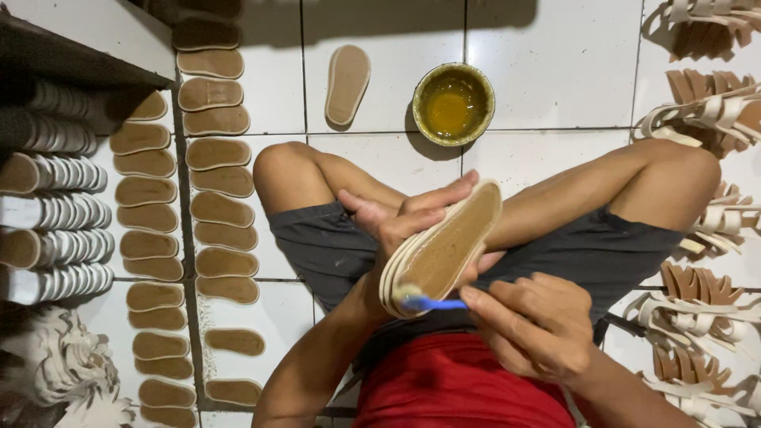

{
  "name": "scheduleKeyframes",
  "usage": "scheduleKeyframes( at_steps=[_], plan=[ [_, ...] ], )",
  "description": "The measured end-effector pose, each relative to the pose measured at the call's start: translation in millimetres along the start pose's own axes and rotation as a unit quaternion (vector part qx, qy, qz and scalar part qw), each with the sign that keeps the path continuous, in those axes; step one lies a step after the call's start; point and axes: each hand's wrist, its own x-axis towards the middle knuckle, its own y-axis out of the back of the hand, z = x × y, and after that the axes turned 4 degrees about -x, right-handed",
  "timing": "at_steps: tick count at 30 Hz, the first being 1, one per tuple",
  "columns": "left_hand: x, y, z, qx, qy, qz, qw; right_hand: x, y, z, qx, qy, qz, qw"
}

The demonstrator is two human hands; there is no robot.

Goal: The person sits on the floor and repeatedly dips a toothbrush into a bowl of yellow liquid, then brushes the liquid onto the surface of shoe insoles. The person handles the insoles one at a time, applies the liquid, and places them back on the floor in rows.

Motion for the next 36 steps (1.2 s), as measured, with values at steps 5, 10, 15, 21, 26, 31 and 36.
scheduleKeyframes(
  at_steps=[5, 10, 15, 21, 26, 31, 36],
  plan=[
    [-7, 11, -2, -0.198, 0.03, -0.081, 0.976, 6, 8, 13, -0.038, -0.068, 0.037, 0.996],
    [20, 8, 7, -0.243, 0.089, -0.156, 0.953, 3, 10, 16, -0.03, 0.014, -0.017, 0.999],
    [21, 3, -2, -0.486, 0.106, -0.201, 0.844, 2, 14, 24, -0.013, -0.056, 0.002, 0.998],
    [-17, 32, -20, -0.462, 0.274, -0.332, 0.775, 7, 18, 28, -0.032, 0.01, -0.036, 0.999],
    [-4, 27, -24, -0.365, 0.288, -0.421, 0.779, 10, 23, 29, -0.049, -0.024, -0.005, 0.999],
    [17, 28, -14, -0.387, 0.304, -0.432, 0.756, 4, 26, 33, -0.039, -0.009, -0.049, 0.998],
    [9, 23, -21, -0.366, 0.265, -0.519, 0.726, 0, 30, 38, -0.046, -0.018, -0.033, 0.998]
  ],
)
